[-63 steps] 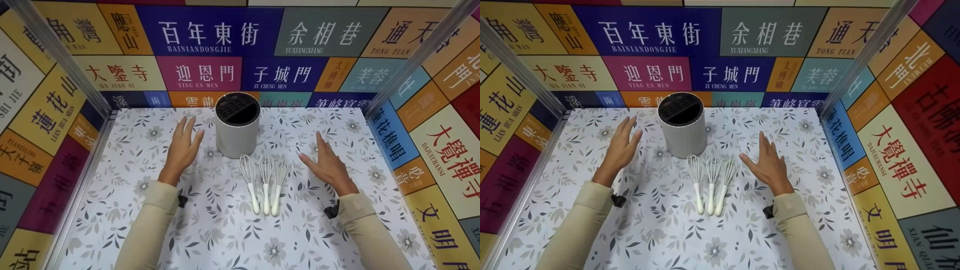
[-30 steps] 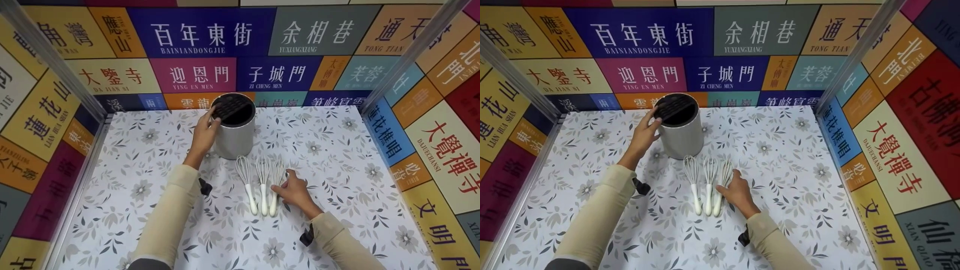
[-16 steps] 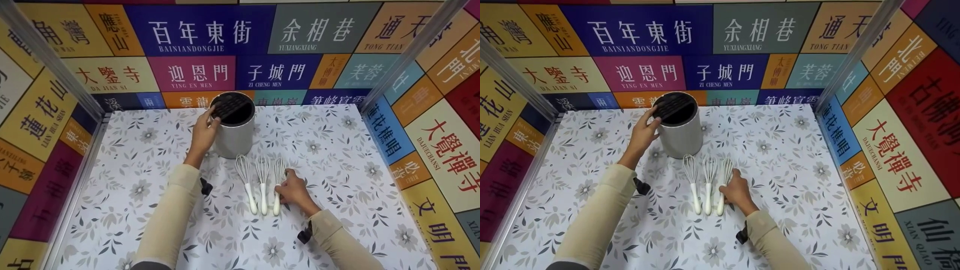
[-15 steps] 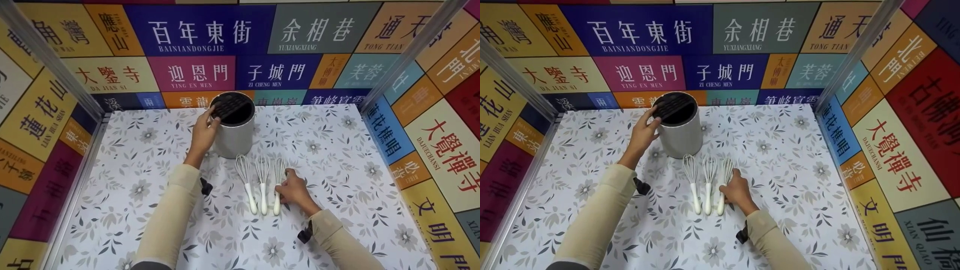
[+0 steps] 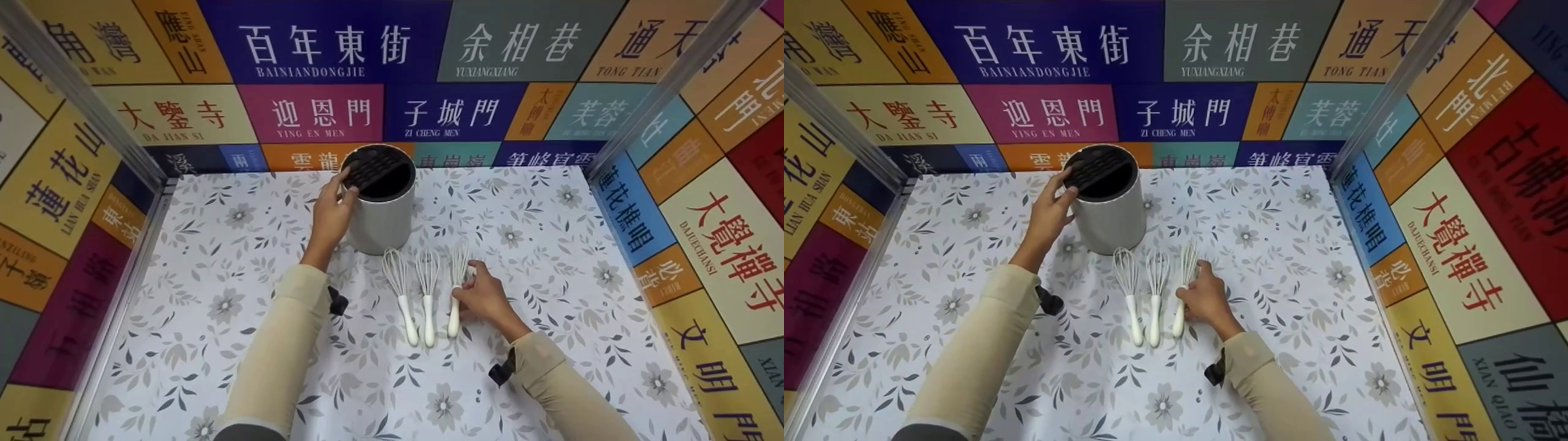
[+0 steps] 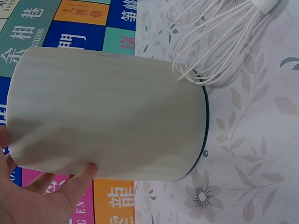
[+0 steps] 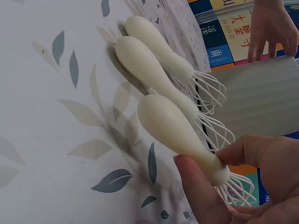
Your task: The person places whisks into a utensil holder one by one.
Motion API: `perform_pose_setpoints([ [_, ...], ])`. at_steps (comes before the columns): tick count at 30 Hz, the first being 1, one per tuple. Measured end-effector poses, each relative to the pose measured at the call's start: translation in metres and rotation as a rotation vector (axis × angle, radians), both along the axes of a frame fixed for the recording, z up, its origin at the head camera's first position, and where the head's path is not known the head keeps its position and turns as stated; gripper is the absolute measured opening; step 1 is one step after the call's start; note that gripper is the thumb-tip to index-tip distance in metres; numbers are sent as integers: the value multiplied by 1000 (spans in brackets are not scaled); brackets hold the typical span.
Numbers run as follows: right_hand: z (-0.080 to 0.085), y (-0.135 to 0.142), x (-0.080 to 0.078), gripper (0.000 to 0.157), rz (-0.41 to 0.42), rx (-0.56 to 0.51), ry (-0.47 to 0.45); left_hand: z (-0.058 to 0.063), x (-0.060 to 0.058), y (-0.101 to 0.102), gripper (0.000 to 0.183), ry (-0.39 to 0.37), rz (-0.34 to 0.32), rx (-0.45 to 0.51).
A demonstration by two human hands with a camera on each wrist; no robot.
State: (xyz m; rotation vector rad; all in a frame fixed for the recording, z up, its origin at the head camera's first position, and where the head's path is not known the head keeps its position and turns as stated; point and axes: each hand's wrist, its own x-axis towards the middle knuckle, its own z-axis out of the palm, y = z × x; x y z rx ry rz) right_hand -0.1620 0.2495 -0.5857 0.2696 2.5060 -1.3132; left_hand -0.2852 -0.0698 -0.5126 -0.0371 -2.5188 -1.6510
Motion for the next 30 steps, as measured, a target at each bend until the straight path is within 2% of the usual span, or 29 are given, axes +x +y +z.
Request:
perform_pose_setpoints([
  [4, 10, 1, -7, 82, -10, -104, -13, -2, -2, 1, 49, 8, 3, 4],
  [9, 31, 0, -20, 83, 3, -190, 27, -1, -2, 1, 49, 2, 15, 16],
  [21, 71, -14, -48, 85, 24, -243, 111, -2, -2, 2, 48, 40, 13, 29],
  [30, 102, -25, -75, 86, 37, -272, 190, -3, -4, 2, 48, 43, 15, 9],
])
